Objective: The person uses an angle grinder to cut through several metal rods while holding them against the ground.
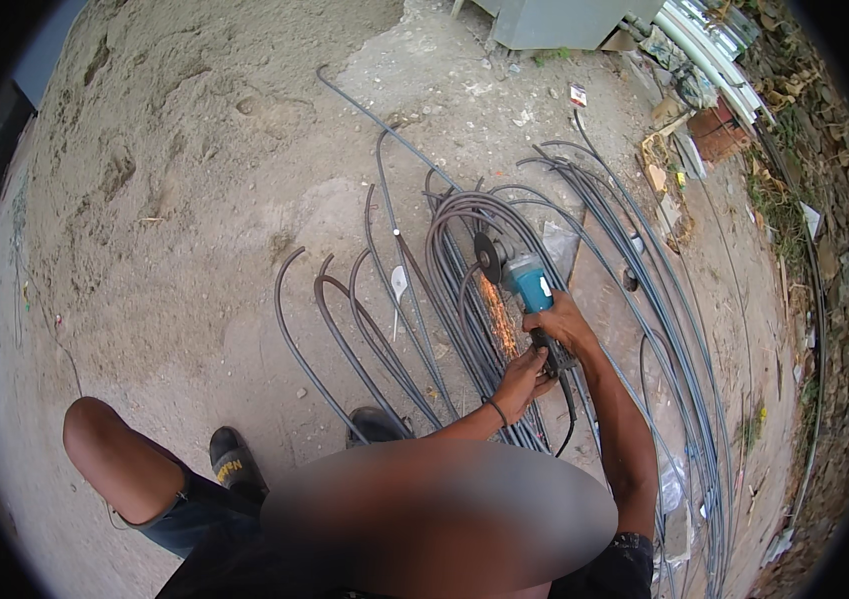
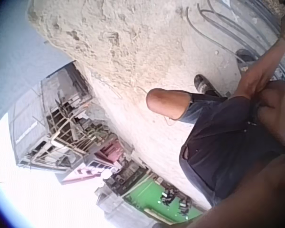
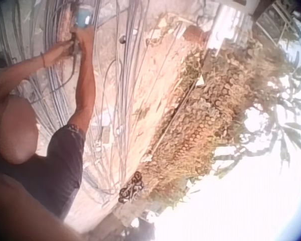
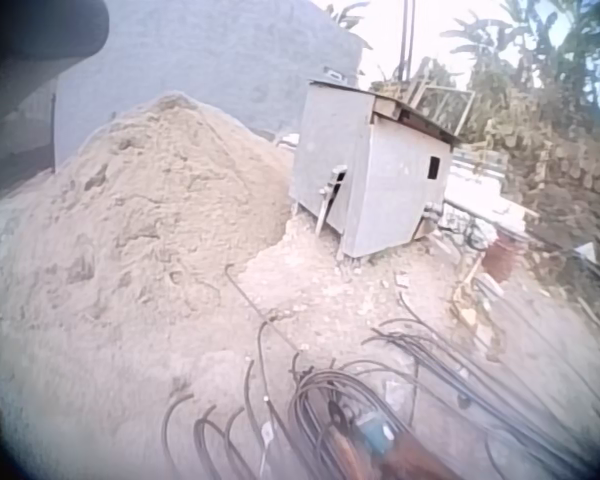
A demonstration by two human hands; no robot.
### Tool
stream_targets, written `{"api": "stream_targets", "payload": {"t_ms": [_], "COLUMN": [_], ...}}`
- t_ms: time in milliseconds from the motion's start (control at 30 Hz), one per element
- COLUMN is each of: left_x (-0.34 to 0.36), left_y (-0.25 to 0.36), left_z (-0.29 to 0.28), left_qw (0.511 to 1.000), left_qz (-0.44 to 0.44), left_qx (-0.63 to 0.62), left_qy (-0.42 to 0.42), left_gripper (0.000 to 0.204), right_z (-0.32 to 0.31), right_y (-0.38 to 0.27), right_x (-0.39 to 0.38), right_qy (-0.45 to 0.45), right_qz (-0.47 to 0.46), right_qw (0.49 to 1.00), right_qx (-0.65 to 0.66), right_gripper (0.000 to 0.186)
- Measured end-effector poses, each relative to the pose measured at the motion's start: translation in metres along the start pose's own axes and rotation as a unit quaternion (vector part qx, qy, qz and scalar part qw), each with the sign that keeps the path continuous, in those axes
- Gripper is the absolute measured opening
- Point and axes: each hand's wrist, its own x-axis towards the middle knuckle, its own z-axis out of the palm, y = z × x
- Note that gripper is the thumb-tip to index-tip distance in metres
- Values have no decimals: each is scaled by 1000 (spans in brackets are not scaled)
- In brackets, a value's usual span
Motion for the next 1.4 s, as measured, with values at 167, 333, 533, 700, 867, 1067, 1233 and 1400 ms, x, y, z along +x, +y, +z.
{"api": "stream_targets", "payload": {"t_ms": [167,333,533,700,867,1067,1233,1400], "left_x": [2,3,5,2,5,2,1,-1], "left_y": [-1,-2,-4,-2,-3,0,8,2], "left_z": [-2,-5,-7,-1,-7,-3,-6,1], "left_qw": [1000,1000,1000,1000,1000,1000,998,1000], "left_qz": [-6,4,5,5,-5,6,-33,6], "left_qx": [-3,2,-1,-1,-8,7,39,-2], "left_qy": [11,5,8,11,9,17,37,17], "left_gripper": [51,50,50,49,48,47,47,46], "right_z": [2,4,3,0,1,2,3,-2], "right_y": [4,7,5,4,-6,-2,-18,-11], "right_x": [3,6,6,3,-2,0,-5,-8], "right_qy": [5,11,3,-5,7,19,4,21], "right_qz": [3,-11,-9,-11,-5,-12,3,13], "right_qw": [1000,1000,1000,1000,1000,1000,1000,1000], "right_qx": [4,-5,-2,19,-1,7,10,-10], "right_gripper": [39,39,40,41,43,46,48,50]}}
